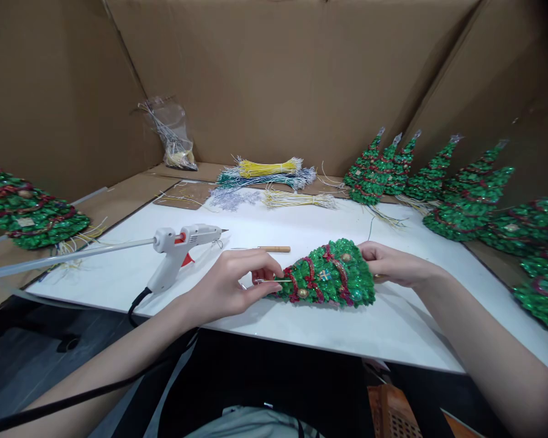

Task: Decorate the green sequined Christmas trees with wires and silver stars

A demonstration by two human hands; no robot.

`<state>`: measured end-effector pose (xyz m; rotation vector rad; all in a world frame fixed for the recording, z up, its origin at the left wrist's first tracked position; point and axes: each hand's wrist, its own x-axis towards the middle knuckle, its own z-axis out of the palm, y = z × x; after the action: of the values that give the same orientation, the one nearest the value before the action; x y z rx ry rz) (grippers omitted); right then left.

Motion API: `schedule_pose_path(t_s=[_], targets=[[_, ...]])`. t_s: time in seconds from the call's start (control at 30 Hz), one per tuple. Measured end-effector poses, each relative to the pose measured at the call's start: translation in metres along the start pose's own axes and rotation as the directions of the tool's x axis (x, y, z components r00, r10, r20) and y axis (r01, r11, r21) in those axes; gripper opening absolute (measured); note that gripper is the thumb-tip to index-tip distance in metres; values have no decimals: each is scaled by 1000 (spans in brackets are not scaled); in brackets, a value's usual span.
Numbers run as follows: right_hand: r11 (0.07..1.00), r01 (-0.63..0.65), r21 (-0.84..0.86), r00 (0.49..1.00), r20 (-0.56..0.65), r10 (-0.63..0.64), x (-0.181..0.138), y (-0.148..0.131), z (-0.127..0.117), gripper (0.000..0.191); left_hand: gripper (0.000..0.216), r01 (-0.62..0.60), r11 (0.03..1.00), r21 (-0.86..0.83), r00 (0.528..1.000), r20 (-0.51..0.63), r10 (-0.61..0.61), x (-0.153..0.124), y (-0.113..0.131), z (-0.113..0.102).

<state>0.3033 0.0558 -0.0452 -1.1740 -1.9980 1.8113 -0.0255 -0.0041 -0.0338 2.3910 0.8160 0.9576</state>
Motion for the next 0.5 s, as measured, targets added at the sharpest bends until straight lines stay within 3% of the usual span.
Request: schedule_pose_path(t_s=[0.2,0.37,0.5], targets=[[996,23,82,1000,20,-25,-5,3,-10,5,5,-72,993,96,997,-25,75,-11,-1,-6],[996,28,79,998,49,-32,-5,5,-10,7,14,-190,957,217,978,-44,204,-19,-3,-4],[997,45,63,996,76,-50,-5,6,-11,11,7,-220,901,374,959,-87,270,-20,-5,-2]])
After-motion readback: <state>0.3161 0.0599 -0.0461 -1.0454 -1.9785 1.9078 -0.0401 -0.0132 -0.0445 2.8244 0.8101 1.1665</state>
